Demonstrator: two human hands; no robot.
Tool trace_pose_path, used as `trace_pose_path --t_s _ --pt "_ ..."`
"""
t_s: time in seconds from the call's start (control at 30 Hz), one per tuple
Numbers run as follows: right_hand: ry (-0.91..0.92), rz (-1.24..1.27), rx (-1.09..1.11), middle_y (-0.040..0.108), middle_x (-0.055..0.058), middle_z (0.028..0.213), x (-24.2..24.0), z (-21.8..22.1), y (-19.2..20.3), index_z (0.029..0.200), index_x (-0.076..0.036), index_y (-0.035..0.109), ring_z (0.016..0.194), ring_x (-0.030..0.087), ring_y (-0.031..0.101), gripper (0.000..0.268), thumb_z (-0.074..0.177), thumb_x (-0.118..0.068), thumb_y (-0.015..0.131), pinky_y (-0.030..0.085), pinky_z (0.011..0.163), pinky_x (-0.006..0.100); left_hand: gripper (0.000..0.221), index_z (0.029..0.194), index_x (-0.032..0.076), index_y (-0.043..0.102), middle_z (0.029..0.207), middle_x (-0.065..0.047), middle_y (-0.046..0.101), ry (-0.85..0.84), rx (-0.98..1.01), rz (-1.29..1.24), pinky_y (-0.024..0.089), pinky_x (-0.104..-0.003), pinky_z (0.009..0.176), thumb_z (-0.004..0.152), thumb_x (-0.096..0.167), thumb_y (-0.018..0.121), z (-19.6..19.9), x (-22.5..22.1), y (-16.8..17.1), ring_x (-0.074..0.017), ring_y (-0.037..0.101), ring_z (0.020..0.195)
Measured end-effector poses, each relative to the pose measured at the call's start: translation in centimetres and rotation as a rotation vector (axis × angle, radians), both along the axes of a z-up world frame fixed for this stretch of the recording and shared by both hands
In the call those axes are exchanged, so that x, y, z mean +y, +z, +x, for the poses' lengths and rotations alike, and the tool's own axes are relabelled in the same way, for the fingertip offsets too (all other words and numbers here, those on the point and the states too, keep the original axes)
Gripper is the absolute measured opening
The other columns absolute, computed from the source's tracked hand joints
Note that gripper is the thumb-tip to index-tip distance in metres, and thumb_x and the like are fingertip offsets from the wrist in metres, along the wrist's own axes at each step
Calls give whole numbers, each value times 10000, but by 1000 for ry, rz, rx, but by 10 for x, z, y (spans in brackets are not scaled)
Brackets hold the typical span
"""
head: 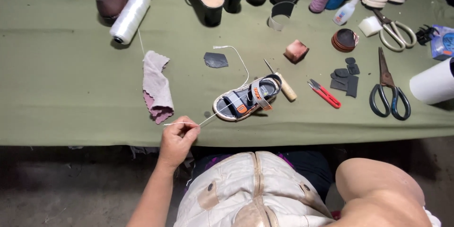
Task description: Hand-sewing the upper components of a sandal to the sole using an awl and thread.
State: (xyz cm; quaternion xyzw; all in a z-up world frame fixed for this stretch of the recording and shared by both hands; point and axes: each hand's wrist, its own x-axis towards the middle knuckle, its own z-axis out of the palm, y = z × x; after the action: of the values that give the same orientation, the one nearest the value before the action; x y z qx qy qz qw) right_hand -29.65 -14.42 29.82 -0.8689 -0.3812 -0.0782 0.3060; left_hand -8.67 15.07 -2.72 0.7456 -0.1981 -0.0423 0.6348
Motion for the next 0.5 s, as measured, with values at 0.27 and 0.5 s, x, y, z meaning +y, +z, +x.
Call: trace_pose_path --t_s 0.27,0.5 --pt "-59 -33 -6 589 216 1416 18 110 -155 1499 -66 461 1244 371 603 402 1100 -107 470 485 1065 443 82 828 67 664 768 -38 618 -212 -169 -98 454 -280 657 883 14 694 -34 -33 100 -148 582 693" --pt "-205 339 -134 717 126 1006 0 125 -243 1141 -17 729 999 375 707 266 1061 -106 491 557 910 503 125 862 79 715 759 -81 651 -478 -318 -244 500 -352 558 930 172 668 -42 -85 125 -273 601 596"
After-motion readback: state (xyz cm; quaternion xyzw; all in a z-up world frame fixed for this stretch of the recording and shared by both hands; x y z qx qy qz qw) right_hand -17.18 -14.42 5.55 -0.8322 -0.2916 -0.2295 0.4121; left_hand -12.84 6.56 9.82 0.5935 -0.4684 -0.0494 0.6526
